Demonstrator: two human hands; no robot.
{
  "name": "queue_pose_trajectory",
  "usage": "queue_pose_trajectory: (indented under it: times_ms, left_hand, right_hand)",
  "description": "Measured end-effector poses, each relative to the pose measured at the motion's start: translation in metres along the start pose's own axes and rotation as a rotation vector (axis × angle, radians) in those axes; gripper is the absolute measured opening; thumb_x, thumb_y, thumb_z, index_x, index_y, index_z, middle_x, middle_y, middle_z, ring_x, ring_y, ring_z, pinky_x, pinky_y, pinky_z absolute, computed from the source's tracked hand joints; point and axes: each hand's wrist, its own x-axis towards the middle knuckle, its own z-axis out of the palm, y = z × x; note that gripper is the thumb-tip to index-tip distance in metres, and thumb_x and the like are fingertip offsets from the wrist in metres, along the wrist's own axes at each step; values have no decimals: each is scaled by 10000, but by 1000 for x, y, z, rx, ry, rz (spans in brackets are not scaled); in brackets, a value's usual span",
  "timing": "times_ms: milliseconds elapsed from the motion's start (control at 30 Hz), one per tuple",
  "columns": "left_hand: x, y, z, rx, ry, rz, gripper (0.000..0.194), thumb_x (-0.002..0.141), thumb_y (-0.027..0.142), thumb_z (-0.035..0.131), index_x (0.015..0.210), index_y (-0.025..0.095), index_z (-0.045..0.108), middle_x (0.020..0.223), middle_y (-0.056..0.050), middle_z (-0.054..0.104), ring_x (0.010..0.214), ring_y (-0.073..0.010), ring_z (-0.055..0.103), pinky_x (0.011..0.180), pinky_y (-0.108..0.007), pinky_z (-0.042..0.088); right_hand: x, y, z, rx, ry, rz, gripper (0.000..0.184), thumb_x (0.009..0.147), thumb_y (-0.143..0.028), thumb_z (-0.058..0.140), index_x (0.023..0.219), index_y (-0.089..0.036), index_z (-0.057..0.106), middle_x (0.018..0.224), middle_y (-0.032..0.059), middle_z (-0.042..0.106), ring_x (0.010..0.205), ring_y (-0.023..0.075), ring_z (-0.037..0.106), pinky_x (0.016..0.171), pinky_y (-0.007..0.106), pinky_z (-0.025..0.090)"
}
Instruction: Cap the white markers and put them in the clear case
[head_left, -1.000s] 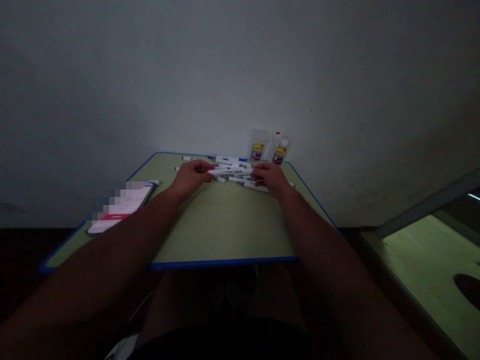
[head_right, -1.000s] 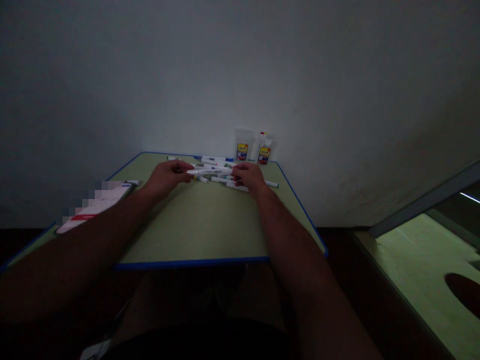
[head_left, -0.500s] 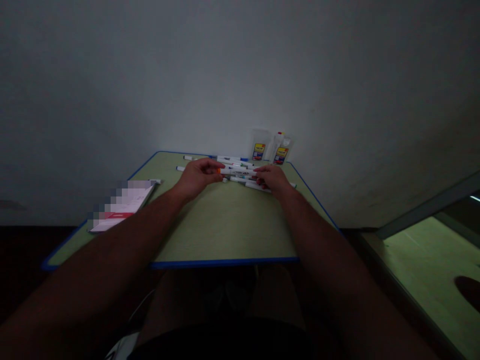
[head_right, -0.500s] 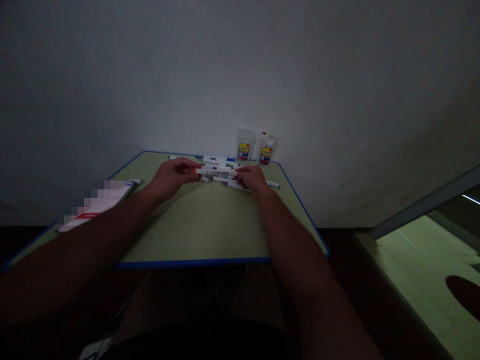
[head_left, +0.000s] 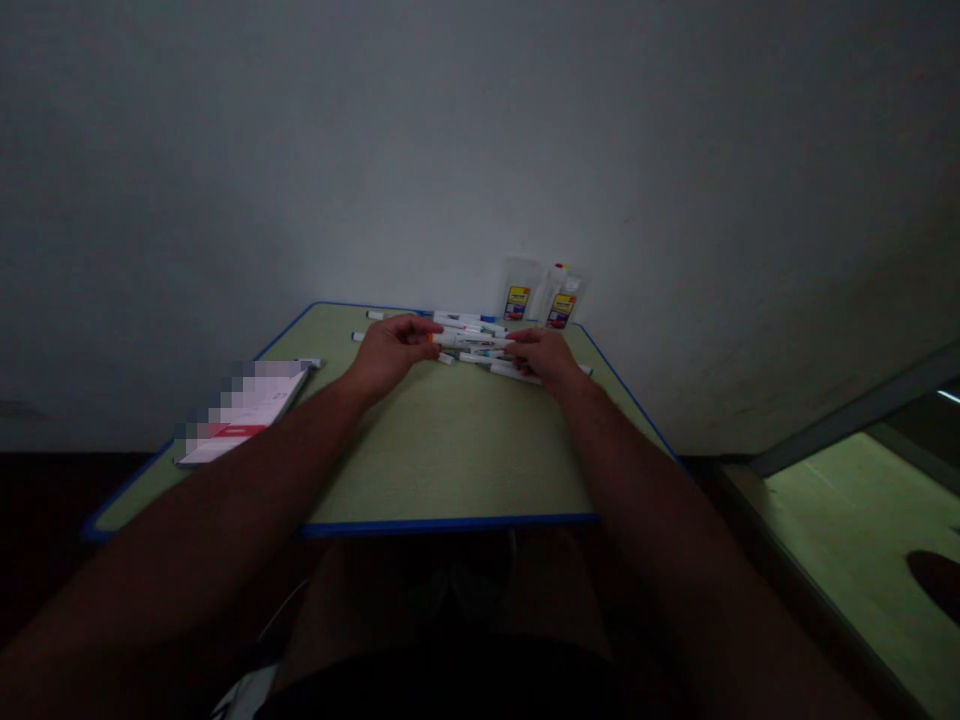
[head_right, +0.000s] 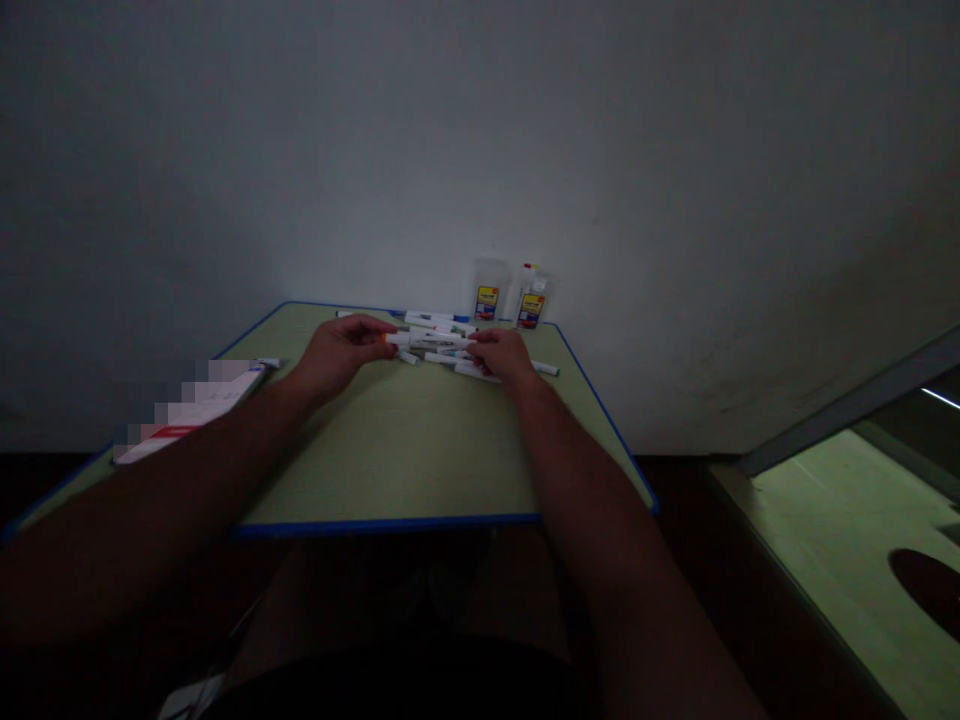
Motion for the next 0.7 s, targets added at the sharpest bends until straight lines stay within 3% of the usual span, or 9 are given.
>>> queue_pose_trajectory:
  times_ms: [200, 467, 700]
  left_hand:
    - [5, -6, -6, 175, 128, -97, 204, 650, 99, 741, 851, 128, 724, 662, -8, 677, 593, -134, 625, 651, -305, 556]
    - [9, -17, -16, 390, 126, -156, 220, 687, 95, 706, 902, 136, 730, 706, -33, 693, 601, -139, 621, 661, -308, 531]
    - [10, -20, -17, 400, 107, -170, 201, 711, 104, 695, 907, 138, 726, 715, -35, 693, 600, -134, 616, 668, -305, 528]
  right_hand:
    - [-4, -2, 3, 90, -44, -139, 155, 686, -102, 750, 814, -159, 683, 616, -23, 634, 469, 77, 523, 386, 193, 415]
    - [-14, -6, 8, 201, -284, -316, 279, 615, -183, 805, 869, -170, 689, 661, -27, 659, 512, 77, 541, 443, 201, 440]
    - [-14, -6, 10, 240, -316, -315, 306, 602, -214, 817, 880, -171, 696, 682, -21, 667, 519, 81, 546, 455, 215, 461]
